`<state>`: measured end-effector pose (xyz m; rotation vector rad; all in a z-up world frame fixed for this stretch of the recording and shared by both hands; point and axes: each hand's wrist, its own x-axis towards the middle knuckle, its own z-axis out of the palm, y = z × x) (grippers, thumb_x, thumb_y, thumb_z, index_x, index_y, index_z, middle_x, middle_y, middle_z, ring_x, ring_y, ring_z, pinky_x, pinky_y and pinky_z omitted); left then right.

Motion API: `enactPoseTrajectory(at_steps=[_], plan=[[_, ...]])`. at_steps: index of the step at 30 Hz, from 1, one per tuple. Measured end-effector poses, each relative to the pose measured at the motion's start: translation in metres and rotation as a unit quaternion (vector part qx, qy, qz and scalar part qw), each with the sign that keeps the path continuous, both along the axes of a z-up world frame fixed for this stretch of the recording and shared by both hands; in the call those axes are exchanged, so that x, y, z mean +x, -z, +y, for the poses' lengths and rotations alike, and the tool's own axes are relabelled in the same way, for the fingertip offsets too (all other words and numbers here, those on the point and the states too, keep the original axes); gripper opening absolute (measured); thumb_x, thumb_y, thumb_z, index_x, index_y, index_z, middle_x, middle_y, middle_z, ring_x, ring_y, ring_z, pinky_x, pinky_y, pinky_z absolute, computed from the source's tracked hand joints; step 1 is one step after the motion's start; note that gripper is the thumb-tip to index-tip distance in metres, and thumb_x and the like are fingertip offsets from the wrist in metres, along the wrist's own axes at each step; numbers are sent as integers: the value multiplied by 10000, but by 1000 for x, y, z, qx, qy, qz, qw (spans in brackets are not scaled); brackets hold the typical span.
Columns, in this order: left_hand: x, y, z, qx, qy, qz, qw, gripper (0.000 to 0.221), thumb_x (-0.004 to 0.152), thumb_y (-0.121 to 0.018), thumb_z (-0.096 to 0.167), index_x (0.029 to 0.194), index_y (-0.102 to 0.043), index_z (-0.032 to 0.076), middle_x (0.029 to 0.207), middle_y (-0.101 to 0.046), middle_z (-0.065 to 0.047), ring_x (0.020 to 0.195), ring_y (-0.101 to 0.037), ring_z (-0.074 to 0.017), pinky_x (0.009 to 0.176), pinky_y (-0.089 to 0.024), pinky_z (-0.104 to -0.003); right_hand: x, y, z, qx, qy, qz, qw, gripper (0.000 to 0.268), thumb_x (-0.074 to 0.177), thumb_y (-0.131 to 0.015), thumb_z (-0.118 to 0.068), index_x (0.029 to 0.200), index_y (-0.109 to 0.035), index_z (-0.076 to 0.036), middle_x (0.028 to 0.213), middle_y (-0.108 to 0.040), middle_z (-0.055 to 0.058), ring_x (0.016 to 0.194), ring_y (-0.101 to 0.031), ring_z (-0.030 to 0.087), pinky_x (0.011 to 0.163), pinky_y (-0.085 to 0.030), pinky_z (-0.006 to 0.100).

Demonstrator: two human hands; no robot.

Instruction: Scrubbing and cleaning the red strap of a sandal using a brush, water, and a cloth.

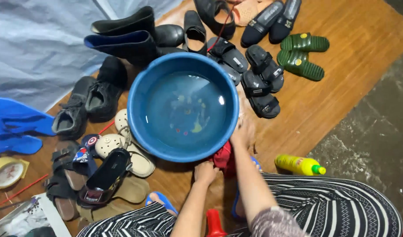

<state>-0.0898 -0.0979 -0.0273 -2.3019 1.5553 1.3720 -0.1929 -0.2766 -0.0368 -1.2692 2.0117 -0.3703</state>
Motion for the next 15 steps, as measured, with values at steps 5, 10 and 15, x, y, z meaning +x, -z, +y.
enactPoseTrajectory(at_steps=[5, 10, 15], plan=[[-12, 21, 16, 1, 75, 1, 997, 472, 944, -621, 365, 1267, -658, 23, 1366, -615, -146, 1379, -442, -340, 1172, -301, -561, -21, 92, 54, 129, -159, 93, 974, 667, 876, -665, -457, 1489, -503, -252, 1518, -473, 140, 1396, -455, 424, 1103, -413, 602], [-15, -63, -10, 26, 113, 64, 991, 688, 971, -606, 303, 1585, -363, 107, 1719, -199, -64, 1550, -219, -348, 1240, -197, -617, -103, 199, -32, 100, -155, 132, 974, 417, 908, -728, -403, 1257, -745, -175, 1329, -697, 155, 1295, -616, 359, 1044, -485, 514], [-25, -62, -17, -41, 83, 39, 995, 566, 953, -639, 397, 1474, -551, 192, 1429, -614, -158, 1371, -522, -365, 1156, -412, -491, -57, -41, -53, 62, -40, 115, 991, 860, 939, -618, -637, 1642, -230, -330, 1712, -95, 157, 1527, -188, 490, 1198, -237, 684]])
